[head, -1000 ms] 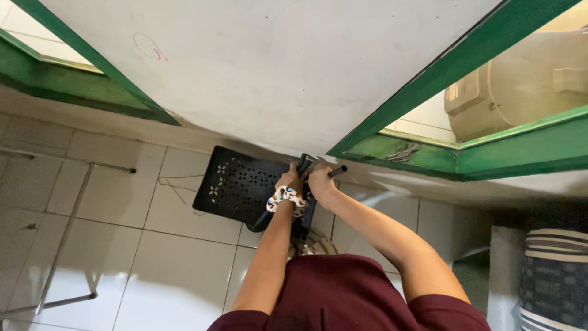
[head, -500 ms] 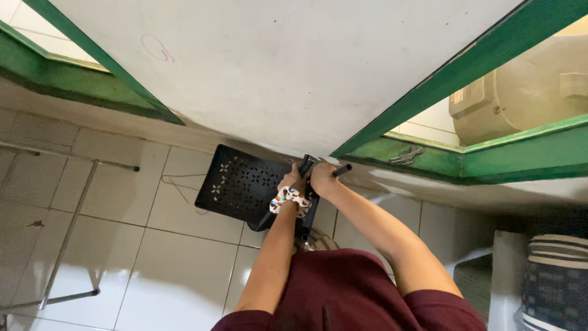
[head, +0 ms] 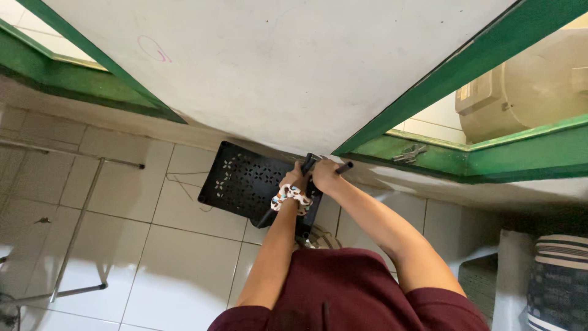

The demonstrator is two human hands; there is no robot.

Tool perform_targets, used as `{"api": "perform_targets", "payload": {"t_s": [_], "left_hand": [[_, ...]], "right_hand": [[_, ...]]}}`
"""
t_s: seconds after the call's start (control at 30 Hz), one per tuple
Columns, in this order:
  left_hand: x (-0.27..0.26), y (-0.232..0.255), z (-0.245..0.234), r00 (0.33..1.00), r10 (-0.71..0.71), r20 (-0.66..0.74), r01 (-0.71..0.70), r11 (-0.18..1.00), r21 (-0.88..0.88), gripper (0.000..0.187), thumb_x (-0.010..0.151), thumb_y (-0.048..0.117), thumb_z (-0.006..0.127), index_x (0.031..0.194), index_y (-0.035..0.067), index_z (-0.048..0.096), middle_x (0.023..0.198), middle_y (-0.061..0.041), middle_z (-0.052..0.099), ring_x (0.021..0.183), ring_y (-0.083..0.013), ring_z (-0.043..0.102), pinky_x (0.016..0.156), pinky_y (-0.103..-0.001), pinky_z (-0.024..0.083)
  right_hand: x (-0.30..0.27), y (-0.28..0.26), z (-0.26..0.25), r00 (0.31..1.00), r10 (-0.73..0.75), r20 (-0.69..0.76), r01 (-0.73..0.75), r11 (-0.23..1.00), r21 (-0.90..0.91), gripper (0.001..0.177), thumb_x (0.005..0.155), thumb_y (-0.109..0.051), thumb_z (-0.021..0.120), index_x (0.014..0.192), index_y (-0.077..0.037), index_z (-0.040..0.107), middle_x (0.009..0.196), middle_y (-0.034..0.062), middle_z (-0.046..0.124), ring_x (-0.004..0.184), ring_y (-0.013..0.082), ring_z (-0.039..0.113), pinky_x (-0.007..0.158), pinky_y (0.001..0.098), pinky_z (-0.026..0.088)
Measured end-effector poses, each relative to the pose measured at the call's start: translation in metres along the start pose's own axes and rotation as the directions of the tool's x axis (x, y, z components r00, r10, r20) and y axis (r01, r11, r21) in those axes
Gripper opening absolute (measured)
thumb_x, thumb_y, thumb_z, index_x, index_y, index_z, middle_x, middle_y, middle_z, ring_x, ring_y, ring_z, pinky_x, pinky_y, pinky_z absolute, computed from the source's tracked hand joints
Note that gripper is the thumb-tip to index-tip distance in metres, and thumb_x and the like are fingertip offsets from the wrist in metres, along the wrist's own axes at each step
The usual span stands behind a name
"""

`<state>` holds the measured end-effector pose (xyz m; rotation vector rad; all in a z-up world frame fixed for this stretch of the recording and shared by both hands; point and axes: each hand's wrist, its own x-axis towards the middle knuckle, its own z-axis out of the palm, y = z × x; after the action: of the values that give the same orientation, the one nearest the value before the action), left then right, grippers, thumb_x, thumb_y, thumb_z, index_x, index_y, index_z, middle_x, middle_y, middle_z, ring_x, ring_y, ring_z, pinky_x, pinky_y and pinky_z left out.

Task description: The person assembles a small black plastic stool by inserting metal legs into the seat base. They handle the seat, legs, and a small box, then secure the legs into place.

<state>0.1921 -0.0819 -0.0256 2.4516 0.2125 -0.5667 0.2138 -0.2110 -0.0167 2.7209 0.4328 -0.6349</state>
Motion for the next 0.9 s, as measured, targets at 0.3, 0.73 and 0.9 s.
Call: {"api": "perform_targets", "payload": {"t_s": [0.3,0.73,0.9], "left_hand": [[-0.002,0.010,-0.008,1.000,0.005,0.010,-0.005,1.000,0.027,0.050,0.095,0.056,0.062,0.127,0.020,0.050,0.105,-0.021,0.075,0.100,-0.0423,0.073,0.079,-0.055,0.059],[0.011,-0.001,0.017,0.997,0.042,-0.059,-0.038,0.997,0.074,0.052,0.093,0.059,0.063,0.124,0.020,0.051,0.105,-0.021,0.074,0.098,-0.0430,0.072,0.078,-0.054,0.059],[0.012,-0.004,0.019,0.997,0.048,-0.063,-0.043,0.996,0.079,0.050,0.094,0.059,0.062,0.124,0.021,0.051,0.104,-0.021,0.075,0.097,-0.0433,0.072,0.077,-0.055,0.058]], "right_hand": [[-0.031,-0.003,-0.038,0.986,-0.070,0.153,0.098,0.978,-0.184,0.023,0.089,-0.017,0.069,0.107,-0.012,0.082,0.107,0.0056,0.078,0.095,0.0257,0.076,0.060,0.0409,0.062],[-0.013,0.001,-0.020,0.992,0.030,0.124,-0.024,0.999,-0.045,0.025,0.086,-0.018,0.070,0.107,-0.009,0.081,0.109,0.0114,0.077,0.094,0.0297,0.076,0.060,0.0459,0.062],[-0.028,-0.003,-0.038,0.997,0.011,0.071,-0.002,0.993,-0.121,0.025,0.085,-0.016,0.070,0.107,-0.009,0.081,0.105,0.0091,0.077,0.087,0.0278,0.077,0.055,0.0449,0.063]]}}
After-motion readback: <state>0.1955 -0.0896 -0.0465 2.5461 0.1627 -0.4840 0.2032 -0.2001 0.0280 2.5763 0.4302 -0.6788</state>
